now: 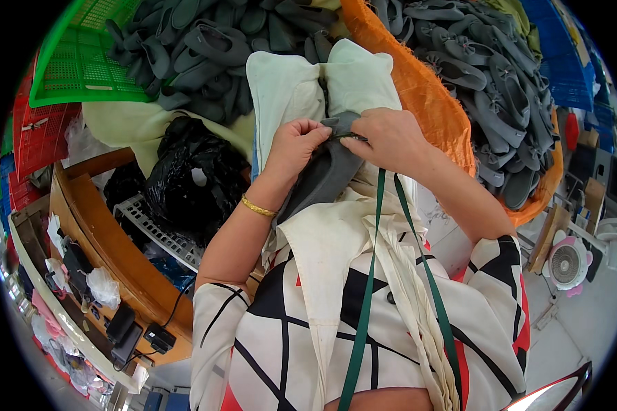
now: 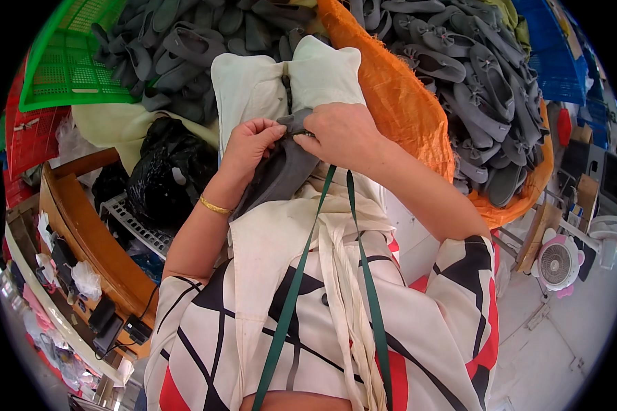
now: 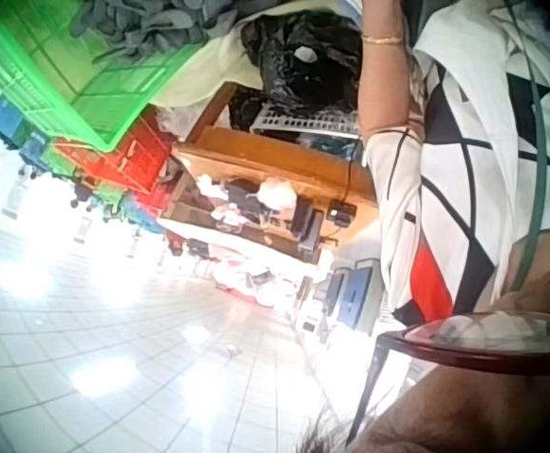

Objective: The person sews a decorative bow onto the vamp of a grey slipper using a needle and thread. They repeatedly pull the thread through the fabric to secure the bow, then tie off the thread and trim the excess with scissors. The person handles multiple slippers from a nearby pile during the process.

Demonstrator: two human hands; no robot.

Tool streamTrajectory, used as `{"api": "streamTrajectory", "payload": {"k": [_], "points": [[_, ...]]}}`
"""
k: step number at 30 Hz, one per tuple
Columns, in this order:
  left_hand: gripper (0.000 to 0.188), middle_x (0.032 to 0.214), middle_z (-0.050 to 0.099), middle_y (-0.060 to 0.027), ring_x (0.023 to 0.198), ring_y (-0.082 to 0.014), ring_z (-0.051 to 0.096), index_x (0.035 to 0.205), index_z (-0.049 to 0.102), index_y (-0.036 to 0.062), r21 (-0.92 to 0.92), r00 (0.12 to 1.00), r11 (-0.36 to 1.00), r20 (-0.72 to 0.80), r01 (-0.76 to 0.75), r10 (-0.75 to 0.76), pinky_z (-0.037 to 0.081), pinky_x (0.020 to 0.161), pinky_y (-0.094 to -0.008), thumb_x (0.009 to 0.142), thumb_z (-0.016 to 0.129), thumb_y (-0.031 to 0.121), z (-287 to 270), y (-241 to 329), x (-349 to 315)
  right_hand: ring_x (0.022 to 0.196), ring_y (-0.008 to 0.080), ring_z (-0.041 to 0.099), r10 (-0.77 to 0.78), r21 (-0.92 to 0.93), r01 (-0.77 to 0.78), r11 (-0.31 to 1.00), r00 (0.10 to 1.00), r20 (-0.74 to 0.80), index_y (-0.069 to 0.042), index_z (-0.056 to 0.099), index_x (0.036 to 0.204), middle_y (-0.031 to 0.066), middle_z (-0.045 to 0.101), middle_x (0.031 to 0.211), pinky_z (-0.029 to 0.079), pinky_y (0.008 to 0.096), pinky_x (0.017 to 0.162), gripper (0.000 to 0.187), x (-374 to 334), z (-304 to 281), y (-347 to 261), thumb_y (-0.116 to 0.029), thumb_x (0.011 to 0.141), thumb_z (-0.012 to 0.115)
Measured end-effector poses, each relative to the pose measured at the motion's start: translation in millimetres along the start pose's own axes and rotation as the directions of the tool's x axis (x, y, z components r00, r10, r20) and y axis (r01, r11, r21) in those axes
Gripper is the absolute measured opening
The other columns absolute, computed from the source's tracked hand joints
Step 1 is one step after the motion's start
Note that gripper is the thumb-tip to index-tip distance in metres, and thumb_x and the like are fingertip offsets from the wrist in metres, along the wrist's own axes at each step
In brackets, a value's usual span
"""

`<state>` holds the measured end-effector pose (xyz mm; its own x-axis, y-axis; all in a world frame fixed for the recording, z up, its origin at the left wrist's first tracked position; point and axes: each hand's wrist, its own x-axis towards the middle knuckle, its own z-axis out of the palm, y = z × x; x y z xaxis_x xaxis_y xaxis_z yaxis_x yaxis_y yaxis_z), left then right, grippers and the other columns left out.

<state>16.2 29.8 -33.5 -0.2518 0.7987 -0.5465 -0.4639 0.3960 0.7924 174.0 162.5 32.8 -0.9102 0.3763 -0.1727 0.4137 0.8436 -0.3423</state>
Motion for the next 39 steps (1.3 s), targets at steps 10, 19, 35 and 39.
{"api": "streamTrajectory", "payload": {"k": [10, 19, 35, 39], "points": [[0.010, 0.083, 0.064, 0.0061, 0.071, -0.0031, 0.052, 0.095, 0.070, 0.0092, -0.012, 0.998, 0.999, 0.055, -0.042, 0.042, 0.041, 0.062, -0.0190, 0.091, 0.072, 0.018, -7, 1, 0, 0.085, 0.0298, 0.067, -0.145, 0.062, 0.141, 0.988, 0.988, 0.061, -0.009, 0.069, 0.094, 0.0083, 0.068, 0.089, 0.053, 0.0423, 0.067, 0.033, -27, -28, -21, -0.041, 0.087, 0.067], [0.013, 0.088, 0.065, -0.0014, 0.078, -0.0085, 0.058, 0.094, 0.068, -0.0028, 0.473, 0.884, 0.782, 0.419, -0.406, 0.206, 0.047, 0.071, -0.0240, 0.092, 0.069, 0.010, -1, 13, -35, 0.079, 0.0327, 0.065, 0.119, 0.273, -0.090, 0.958, 0.989, -0.092, -0.009, 0.064, 0.098, 0.0098, 0.068, 0.087, 0.052, 0.0422, 0.067, 0.021, -67, 22, 20, -0.029, 0.091, 0.066], [0.021, 0.081, 0.058, -0.0038, 0.072, -0.0127, 0.054, 0.105, 0.059, 0.0005, 0.680, 0.912, 0.608, 0.285, -0.409, 0.295, 0.046, 0.066, -0.0297, 0.087, 0.068, 0.004, 24, 16, -66, 0.068, 0.0107, 0.053, 0.437, 0.931, -0.060, 0.360, 0.892, -0.112, 0.002, 0.064, 0.096, 0.0000, 0.058, 0.077, 0.046, 0.0277, 0.065, 0.039, -69, 24, 43, -0.037, 0.099, 0.060], [0.021, 0.091, 0.060, -0.0044, 0.089, -0.0136, 0.057, 0.108, 0.060, -0.0003, 0.524, 0.875, 0.702, 0.321, -0.483, 0.362, 0.047, 0.079, -0.0292, 0.087, 0.064, 0.002, 15, 13, -64, 0.064, 0.0122, 0.042, 0.338, 0.907, -0.137, 0.398, 0.941, -0.006, 0.003, 0.059, 0.079, 0.0048, 0.053, 0.067, 0.038, 0.0309, 0.059, 0.045, -62, 14, 20, -0.039, 0.094, 0.065]]}}
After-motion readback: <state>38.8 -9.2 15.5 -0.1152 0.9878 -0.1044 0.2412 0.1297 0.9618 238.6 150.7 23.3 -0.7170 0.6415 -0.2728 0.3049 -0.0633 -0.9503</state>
